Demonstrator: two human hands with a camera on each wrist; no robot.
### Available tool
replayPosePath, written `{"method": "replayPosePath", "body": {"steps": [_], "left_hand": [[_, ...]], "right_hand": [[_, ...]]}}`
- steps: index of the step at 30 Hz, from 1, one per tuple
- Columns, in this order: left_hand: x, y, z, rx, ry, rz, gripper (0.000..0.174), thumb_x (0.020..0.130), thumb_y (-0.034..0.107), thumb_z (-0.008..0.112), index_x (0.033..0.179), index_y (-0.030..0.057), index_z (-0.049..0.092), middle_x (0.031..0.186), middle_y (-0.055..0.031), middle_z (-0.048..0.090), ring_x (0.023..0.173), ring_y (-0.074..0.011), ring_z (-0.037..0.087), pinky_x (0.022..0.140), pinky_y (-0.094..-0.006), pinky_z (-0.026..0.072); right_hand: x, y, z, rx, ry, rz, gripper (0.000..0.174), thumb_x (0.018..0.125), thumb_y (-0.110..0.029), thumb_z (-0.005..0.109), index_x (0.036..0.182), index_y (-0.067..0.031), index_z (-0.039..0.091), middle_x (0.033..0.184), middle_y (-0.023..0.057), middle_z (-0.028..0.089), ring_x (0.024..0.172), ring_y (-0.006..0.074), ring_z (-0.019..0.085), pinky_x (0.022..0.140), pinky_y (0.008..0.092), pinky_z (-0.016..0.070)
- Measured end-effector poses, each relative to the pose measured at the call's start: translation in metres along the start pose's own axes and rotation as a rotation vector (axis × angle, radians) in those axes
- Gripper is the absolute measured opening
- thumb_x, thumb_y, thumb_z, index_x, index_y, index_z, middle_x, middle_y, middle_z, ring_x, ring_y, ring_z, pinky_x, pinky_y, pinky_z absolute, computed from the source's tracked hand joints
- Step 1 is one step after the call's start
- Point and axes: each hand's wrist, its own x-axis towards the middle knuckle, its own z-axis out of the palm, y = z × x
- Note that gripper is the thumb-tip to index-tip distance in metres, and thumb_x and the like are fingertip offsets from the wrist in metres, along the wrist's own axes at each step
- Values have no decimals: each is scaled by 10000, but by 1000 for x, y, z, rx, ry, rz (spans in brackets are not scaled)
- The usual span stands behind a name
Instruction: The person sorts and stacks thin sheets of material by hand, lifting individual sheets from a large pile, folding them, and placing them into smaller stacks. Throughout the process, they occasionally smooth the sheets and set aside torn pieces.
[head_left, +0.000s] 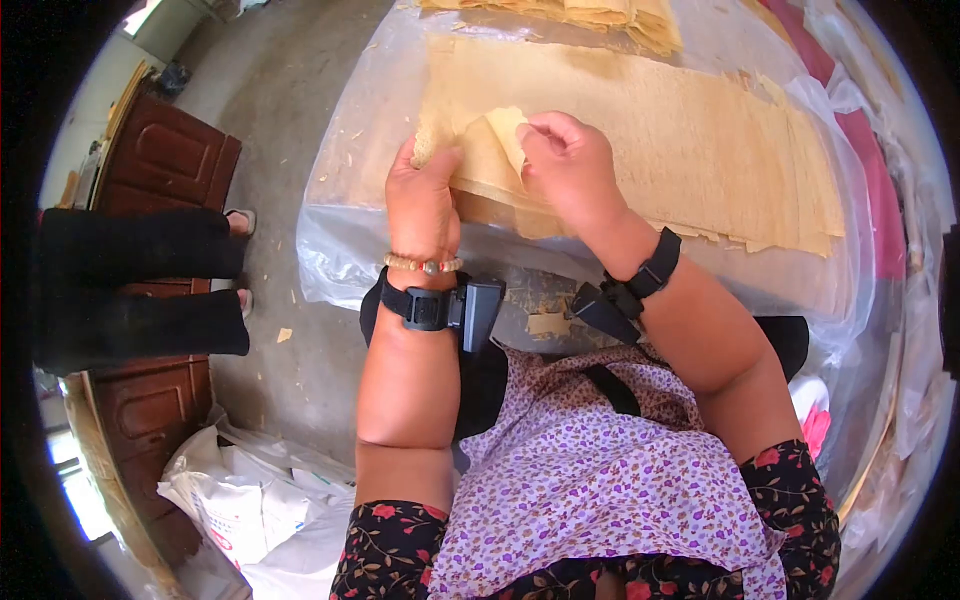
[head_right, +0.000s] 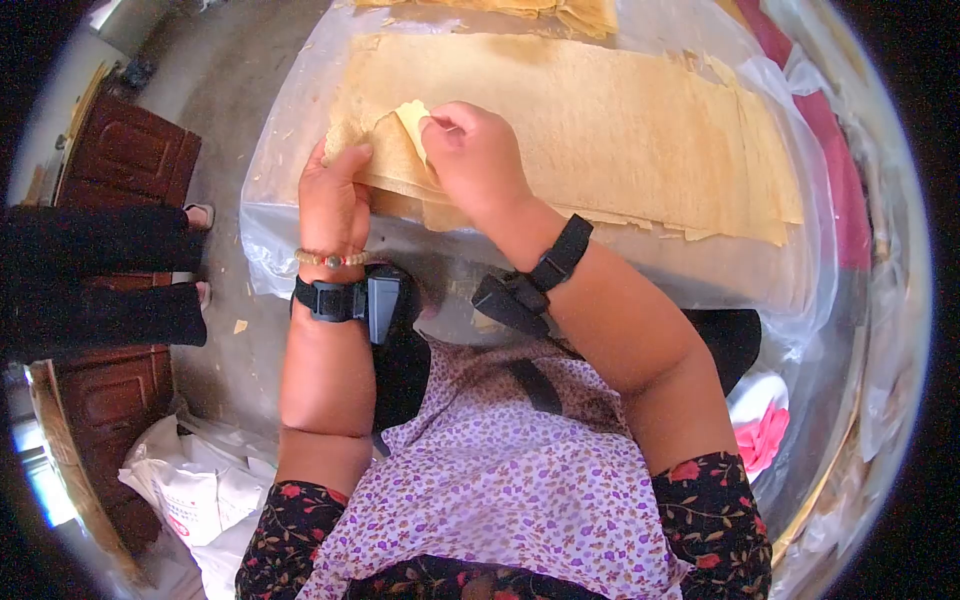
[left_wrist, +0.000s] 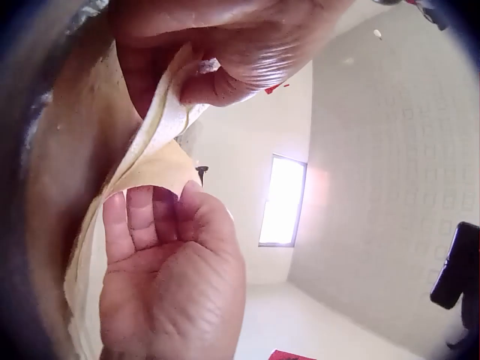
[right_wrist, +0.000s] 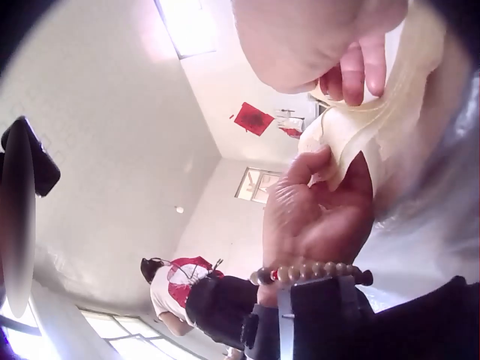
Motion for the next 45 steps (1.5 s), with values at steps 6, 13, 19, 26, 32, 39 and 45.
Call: {"method": "replayPosePath", "body": {"steps": [6, 13, 19, 26, 32, 39, 45], "left_hand": [[8, -7, 2, 63, 57, 4, 239, 926, 40, 688, 1154, -33, 674, 1034, -76, 733, 883, -146, 691, 796, -279, 550], [8, -2, -4, 120, 41, -78, 231, 959, 142, 695, 1126, -18, 701, 975, -49, 734, 810, -103, 670, 716, -246, 525], [0, 5, -4, 254, -38, -29, 253, 985, 161, 666, 1143, -31, 706, 952, -30, 730, 792, -78, 646, 700, -232, 508], [4, -2, -11, 272, 43, -23, 254, 983, 171, 661, 1124, -36, 703, 964, -37, 725, 824, -92, 643, 738, -249, 510], [6, -1, -11, 274, 147, -32, 250, 968, 156, 660, 1128, -34, 687, 985, -50, 722, 849, -112, 648, 758, -262, 512], [-1, -1, 1, 239, -54, -30, 224, 965, 117, 659, 1147, -12, 675, 1019, -47, 722, 866, -98, 652, 775, -253, 523], [-2, -3, 2, 176, -49, -24, 215, 949, 80, 649, 1142, -13, 669, 1015, -46, 721, 850, -97, 649, 763, -255, 524]], "right_hand": [[-5, 10, -1, 1, -76, -81, 166, 968, -134, 695, 1045, 13, 688, 869, 1, 680, 745, 52, 622, 659, 224, 513], [-6, -20, 8, -292, -36, -331, 226, 894, -207, 740, 1040, -40, 698, 901, 97, 712, 779, 226, 700, 708, 342, 556], [9, -29, 8, -418, -85, -390, 201, 855, -252, 764, 939, -73, 727, 884, 110, 704, 793, 312, 703, 704, 410, 557], [16, -14, 5, -355, -30, -347, 164, 920, -198, 678, 957, -45, 724, 861, 141, 736, 795, 330, 711, 715, 421, 562], [23, 17, 5, -197, 53, -58, 343, 1002, -205, 591, 1233, 48, 596, 909, 149, 745, 749, 166, 707, 629, 310, 544], [3, -32, 19, -504, 11, 1, 498, 942, -452, 603, 1145, -2, 671, 950, 214, 740, 900, 389, 717, 798, 469, 559], [19, -25, 14, -593, 0, -17, 354, 1012, -360, 530, 1046, -29, 651, 936, 244, 698, 902, 442, 668, 787, 521, 525]]}}
